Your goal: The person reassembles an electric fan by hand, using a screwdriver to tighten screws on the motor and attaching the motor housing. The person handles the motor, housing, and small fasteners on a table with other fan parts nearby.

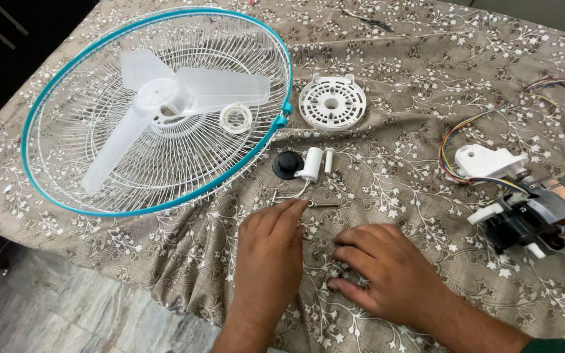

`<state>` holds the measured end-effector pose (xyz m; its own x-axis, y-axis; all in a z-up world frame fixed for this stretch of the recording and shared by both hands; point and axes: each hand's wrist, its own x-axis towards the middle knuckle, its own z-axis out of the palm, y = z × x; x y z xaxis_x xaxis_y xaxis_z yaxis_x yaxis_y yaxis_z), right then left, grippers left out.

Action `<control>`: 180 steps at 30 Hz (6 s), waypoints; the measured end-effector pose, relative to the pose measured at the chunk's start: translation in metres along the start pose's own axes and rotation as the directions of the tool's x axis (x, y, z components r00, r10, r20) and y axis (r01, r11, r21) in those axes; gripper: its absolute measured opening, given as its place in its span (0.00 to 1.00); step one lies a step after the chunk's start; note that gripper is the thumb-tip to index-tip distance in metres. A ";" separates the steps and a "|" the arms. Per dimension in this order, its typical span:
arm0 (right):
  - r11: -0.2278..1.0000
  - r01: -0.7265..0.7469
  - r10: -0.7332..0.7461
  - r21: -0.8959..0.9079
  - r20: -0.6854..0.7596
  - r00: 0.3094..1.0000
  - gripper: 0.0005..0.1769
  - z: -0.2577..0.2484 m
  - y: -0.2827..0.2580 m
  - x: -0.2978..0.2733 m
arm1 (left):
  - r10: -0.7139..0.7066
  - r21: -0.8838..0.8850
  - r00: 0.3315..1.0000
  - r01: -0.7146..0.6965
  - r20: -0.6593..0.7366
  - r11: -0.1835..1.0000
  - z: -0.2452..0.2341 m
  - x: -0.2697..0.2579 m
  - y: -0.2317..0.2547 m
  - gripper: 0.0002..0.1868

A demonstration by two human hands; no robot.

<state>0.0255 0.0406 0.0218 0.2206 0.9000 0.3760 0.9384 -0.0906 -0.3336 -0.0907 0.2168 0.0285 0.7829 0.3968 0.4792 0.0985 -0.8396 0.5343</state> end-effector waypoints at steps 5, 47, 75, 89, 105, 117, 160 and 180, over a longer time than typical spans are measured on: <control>1.000 -0.018 0.018 -0.003 0.016 1.000 0.23 0.002 0.001 0.000 | -0.102 0.185 0.982 0.073 0.157 0.980 -0.010 0.001 -0.002 0.21; 0.997 -0.078 0.079 -0.013 0.074 0.994 0.23 0.010 0.010 -0.005 | -0.144 0.034 0.989 0.145 -0.023 0.989 -0.016 -0.008 -0.026 0.06; 0.867 -0.494 0.495 -0.066 0.222 0.840 0.12 0.004 -0.001 0.046 | -0.141 -0.027 0.984 0.138 -0.113 0.990 -0.009 -0.026 -0.023 0.06; 0.729 -0.683 0.636 0.053 0.318 0.704 0.24 -0.051 -0.008 -0.044 | 0.080 0.180 0.970 -0.039 -0.227 0.983 -0.004 -0.032 -0.005 0.09; 0.298 -0.679 0.887 0.671 0.067 0.456 0.08 -0.096 0.046 -0.192 | -0.383 -0.771 0.765 0.611 0.517 0.181 0.103 -0.006 0.126 0.07; 0.004 -0.403 0.929 0.915 0.146 0.340 0.11 -0.103 0.061 -0.207 | -0.230 -0.564 0.953 0.303 0.199 0.768 0.151 0.009 0.162 0.22; 0.574 -0.662 0.818 0.482 -0.379 0.434 0.09 -0.101 0.067 -0.126 | -0.111 -0.511 0.974 0.199 0.199 0.836 0.150 0.010 0.156 0.24; 0.579 -0.678 0.808 0.452 -0.209 0.550 0.10 -0.101 0.039 -0.176 | -0.460 -0.866 0.761 0.498 0.458 -0.038 0.144 -0.012 0.172 0.22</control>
<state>0.0503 -0.1644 0.0295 0.9356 0.3325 0.1183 0.2732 -0.4702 -0.8392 0.0054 0.0145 0.0141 0.8314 0.5185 -0.1999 -0.1458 0.5506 0.8219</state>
